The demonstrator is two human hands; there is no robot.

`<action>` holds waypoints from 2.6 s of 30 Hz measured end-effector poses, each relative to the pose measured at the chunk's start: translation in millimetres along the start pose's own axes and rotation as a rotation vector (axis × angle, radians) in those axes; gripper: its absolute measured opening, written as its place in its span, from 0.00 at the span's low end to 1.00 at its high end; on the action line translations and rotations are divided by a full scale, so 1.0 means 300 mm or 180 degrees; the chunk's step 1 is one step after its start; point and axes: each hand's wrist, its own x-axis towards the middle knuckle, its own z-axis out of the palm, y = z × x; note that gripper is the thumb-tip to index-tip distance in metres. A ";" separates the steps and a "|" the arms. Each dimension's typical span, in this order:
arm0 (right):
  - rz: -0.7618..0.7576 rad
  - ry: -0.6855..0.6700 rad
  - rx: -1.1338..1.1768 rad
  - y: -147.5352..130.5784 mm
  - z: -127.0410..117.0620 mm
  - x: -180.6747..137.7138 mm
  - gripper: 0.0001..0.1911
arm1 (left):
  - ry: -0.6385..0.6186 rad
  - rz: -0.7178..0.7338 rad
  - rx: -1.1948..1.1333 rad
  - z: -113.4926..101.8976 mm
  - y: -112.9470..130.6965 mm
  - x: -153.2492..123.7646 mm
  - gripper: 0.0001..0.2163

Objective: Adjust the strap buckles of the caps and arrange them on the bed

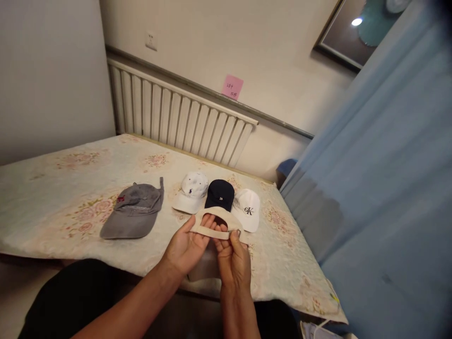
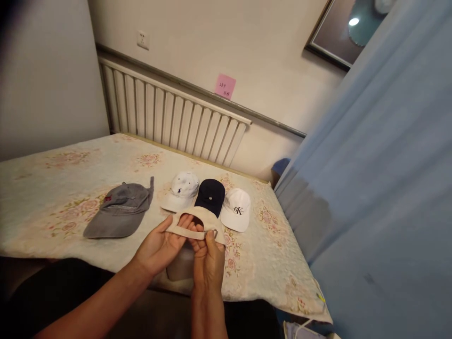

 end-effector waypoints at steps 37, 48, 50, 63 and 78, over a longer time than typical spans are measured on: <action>0.0297 -0.0444 0.0193 0.023 0.028 -0.042 0.13 | -0.0311 0.0156 0.0002 -0.026 0.037 -0.054 0.23; 0.0319 -0.0290 0.0305 -0.003 0.011 -0.035 0.14 | -0.0236 0.0188 -0.0137 -0.024 0.035 -0.039 0.23; 0.0331 -0.0249 0.0339 -0.007 -0.001 -0.032 0.13 | -0.0205 0.0197 -0.0158 -0.016 0.035 -0.041 0.23; 0.0356 -0.0259 -0.0064 -0.003 -0.029 -0.038 0.15 | -0.0299 0.0168 -0.0011 -0.031 0.026 -0.036 0.23; 0.0528 -0.0037 -0.0181 0.006 0.012 -0.066 0.16 | -0.0275 0.0199 0.0120 -0.048 0.031 -0.058 0.24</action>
